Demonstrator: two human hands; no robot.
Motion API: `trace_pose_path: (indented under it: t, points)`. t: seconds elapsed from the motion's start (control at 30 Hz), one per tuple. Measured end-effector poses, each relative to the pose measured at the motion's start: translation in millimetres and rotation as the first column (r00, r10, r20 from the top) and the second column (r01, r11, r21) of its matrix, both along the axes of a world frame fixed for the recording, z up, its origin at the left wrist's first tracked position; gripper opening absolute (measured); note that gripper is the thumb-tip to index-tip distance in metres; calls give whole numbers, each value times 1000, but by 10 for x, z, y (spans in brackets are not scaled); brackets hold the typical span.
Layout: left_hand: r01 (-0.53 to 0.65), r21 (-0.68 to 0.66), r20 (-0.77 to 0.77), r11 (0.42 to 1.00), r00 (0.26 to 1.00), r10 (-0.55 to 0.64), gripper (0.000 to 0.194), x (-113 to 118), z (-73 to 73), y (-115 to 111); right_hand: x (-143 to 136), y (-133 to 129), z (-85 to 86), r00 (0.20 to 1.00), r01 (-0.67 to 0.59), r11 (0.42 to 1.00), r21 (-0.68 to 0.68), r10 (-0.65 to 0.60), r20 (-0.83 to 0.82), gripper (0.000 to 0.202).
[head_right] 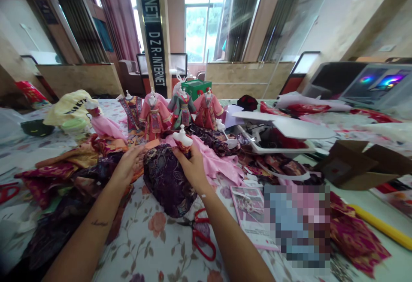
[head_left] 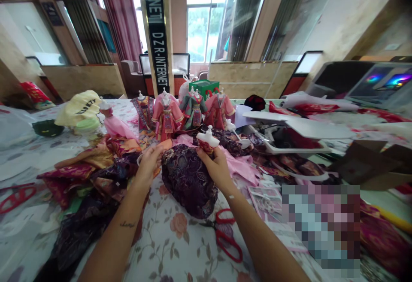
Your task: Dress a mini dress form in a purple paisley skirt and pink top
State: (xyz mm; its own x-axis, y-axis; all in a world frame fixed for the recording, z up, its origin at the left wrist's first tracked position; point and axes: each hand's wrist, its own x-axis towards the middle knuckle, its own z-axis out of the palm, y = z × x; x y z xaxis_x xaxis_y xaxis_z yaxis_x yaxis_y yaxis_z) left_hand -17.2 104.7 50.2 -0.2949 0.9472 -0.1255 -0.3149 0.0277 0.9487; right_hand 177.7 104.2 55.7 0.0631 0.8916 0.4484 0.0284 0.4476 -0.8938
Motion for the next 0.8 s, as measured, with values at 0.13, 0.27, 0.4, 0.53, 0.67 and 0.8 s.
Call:
trace_pose_path:
  t: [0.13,0.27,0.4,0.53,0.67,0.8]
  points:
    - [67,223,-227,972,974,-15,34,94,129,-111,72,-86,48,981,-180,981,-67,184,62,34]
    - [306,346,-381,887,910,-165,30,209,325,-341,56,-212,187,941,-321,945,-54,325,97,31]
    - [355,401,-470,844,871,-142,31,193,436,-475,-82,-232,284,908,-407,913,-1,405,105,29]
    - [491,274,-639,827,736,-224,43,48,415,-460,-141,-151,189,884,-453,891,-15,451,125,32]
    - [632,20,-640,775,603,-475,44,-85,322,-408,-37,-149,13,873,-436,898,-47,436,221,44]
    - [733,-87,-632,675,483,-606,30,-136,224,-365,119,-258,-105,851,-423,898,-123,441,285,57]
